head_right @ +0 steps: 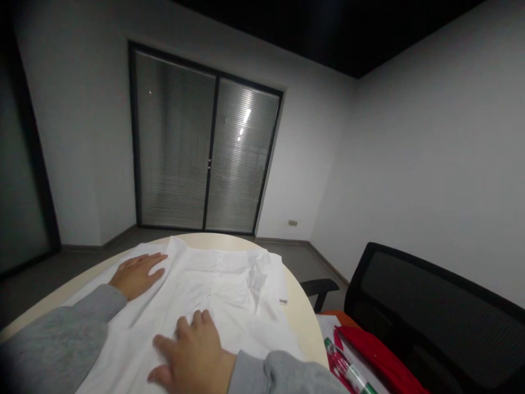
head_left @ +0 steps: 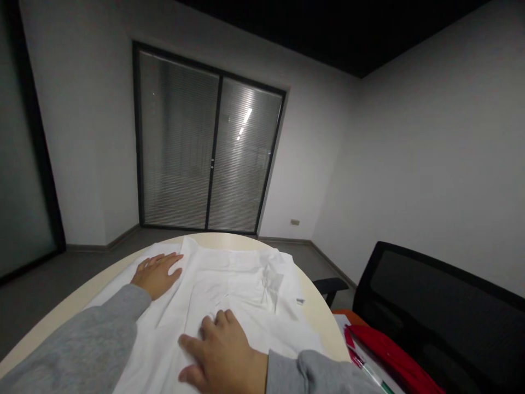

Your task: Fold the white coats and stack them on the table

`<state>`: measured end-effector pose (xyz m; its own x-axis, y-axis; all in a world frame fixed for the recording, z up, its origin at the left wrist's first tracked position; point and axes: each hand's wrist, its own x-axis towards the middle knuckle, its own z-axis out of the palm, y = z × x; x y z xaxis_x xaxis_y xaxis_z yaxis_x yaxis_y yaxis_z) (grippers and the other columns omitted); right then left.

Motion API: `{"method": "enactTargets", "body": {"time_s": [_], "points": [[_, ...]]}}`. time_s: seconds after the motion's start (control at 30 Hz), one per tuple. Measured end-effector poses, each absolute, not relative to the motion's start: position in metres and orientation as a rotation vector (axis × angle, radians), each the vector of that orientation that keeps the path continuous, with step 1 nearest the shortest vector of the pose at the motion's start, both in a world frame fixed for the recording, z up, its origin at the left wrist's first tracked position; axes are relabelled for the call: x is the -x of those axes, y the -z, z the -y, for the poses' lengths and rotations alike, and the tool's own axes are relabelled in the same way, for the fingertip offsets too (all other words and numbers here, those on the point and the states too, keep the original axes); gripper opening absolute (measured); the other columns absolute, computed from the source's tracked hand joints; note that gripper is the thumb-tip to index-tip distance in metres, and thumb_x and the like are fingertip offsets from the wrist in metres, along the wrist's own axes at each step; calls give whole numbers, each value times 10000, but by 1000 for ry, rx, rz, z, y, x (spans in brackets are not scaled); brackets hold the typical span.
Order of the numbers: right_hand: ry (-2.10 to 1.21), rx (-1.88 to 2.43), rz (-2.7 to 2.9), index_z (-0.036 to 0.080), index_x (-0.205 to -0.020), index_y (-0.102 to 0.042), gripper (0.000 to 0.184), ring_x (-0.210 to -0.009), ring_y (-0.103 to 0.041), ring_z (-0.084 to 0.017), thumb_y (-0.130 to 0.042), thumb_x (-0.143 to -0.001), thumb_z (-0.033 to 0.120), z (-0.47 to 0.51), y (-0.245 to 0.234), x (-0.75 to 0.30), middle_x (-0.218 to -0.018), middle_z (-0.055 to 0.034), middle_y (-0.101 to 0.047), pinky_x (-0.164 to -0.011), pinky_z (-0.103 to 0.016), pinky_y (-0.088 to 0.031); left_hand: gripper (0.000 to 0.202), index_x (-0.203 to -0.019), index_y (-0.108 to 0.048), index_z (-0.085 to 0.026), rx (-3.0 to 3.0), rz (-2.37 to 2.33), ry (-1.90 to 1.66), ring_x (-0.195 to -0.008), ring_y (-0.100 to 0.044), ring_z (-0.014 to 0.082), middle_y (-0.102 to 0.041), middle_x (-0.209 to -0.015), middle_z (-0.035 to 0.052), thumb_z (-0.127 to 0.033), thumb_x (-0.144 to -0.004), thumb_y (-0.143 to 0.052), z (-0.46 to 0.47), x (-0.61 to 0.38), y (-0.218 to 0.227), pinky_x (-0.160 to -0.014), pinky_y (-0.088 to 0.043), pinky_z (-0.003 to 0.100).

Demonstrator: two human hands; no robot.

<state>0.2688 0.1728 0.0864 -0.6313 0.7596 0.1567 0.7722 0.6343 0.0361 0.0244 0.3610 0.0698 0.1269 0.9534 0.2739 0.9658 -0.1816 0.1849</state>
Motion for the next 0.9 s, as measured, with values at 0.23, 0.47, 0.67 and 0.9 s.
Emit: {"method": "enactTargets", "body": {"time_s": [0.23,0.47,0.67,0.9], "points": [[207,1241,2768,248,-1011,-662,290,-795,-682,-230,-534,-961,503,-185,-78,-264,-925,-42,-723,-740,-374,-530,532,-1441,-584,-380,2304,1966,560,-1438,-451,293,-551,-1547,-40,-491,-931,-478,-362,-22,-67,-1191,-252,488],[24,1529,2612,224,-862,-685,97,-714,-698,-193,-606,-852,278,-188,-107,-287,-866,-40,-752,-604,-272,-418,526,-1425,-599,-368,2312,1952,602,-1419,-472,294,-570,-1530,-26,-503,-934,-467,-364,-19,-66,-1176,-274,493],[83,1756,2181,210,-862,-646,134,-785,-674,-179,-542,-819,138,-181,-155,-381,-845,-38,-729,-706,-263,-417,513,-1404,-615,-359,2314,1941,624,-1402,-488,288,-589,-1513,-21,-520,-949,-441,-359,-21,-70,-1171,-281,476],[170,1999,1798,243,-998,-597,159,-784,-670,-228,-508,-875,290,-114,-136,-466,-889,-37,-693,-718,-334,-463,493,-1308,-666,-282,2306,1859,691,-1376,-495,299,-593,-1493,46,-494,-971,-375,-354,-25,-82,-1153,-323,477]]}}
